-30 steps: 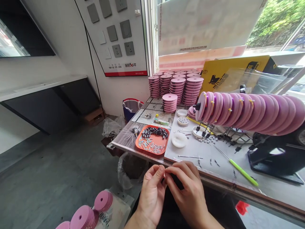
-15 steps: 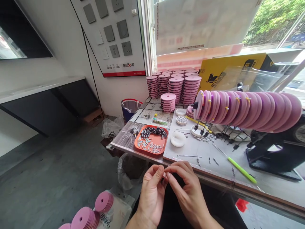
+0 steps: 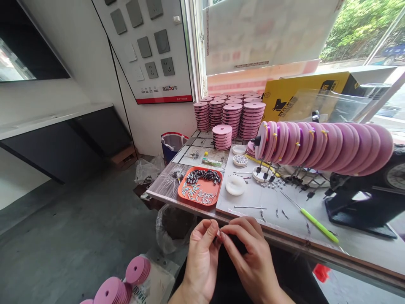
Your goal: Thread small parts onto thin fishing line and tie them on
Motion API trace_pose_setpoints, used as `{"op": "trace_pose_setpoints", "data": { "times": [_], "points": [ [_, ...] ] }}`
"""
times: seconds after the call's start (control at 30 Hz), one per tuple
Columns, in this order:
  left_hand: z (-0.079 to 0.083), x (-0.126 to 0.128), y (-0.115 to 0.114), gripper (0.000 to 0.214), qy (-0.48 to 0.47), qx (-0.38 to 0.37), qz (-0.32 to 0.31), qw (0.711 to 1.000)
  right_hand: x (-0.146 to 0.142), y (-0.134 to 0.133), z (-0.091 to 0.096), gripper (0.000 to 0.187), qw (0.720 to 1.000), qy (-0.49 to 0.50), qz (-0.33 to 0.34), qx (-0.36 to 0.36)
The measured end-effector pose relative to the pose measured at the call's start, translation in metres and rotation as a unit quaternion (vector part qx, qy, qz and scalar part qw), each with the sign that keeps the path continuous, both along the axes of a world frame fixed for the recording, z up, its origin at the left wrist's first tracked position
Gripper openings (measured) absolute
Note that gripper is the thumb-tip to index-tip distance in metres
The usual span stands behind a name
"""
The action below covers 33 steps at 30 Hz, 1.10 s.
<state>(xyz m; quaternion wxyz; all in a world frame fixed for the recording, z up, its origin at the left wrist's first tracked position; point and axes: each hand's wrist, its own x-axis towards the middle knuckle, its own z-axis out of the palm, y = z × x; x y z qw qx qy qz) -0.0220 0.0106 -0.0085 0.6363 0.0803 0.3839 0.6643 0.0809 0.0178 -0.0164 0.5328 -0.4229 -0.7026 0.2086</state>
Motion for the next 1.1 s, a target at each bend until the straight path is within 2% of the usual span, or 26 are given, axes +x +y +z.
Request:
{"op": "trace_pose_setpoints", "data": {
  "times": [0.73,0.8,0.87,0.93,0.97,1.03,1.1],
  "points": [
    [-0.003,0.001,-0.002,0.022,0.037,0.012,0.001,0.999,-0.001,0.001,0.000,0.009,0.999,-0.042,0.001,0.035],
    [-0.004,-0.001,-0.001,0.023,0.053,0.020,-0.020,0.998,0.000,0.001,0.000,0.009,0.999,-0.042,0.007,0.033],
    [-0.003,-0.007,-0.001,0.024,0.113,0.041,-0.054,0.991,0.003,0.000,0.001,0.009,0.999,-0.038,0.013,0.029],
    [0.001,-0.016,-0.001,0.025,0.243,0.080,-0.085,0.963,0.005,-0.001,0.002,0.010,0.999,-0.035,0.020,0.027],
    [0.004,-0.021,-0.001,0.026,0.324,0.104,-0.097,0.935,0.006,-0.001,0.002,0.011,0.999,-0.036,0.024,0.026],
    [0.011,-0.029,-0.001,0.032,0.469,0.144,-0.127,0.862,0.007,-0.002,0.003,0.012,0.998,-0.042,0.032,0.028],
    [0.018,-0.034,-0.001,0.040,0.558,0.163,-0.158,0.799,0.008,-0.003,0.003,0.014,0.997,-0.051,0.039,0.035]
  ]
}}
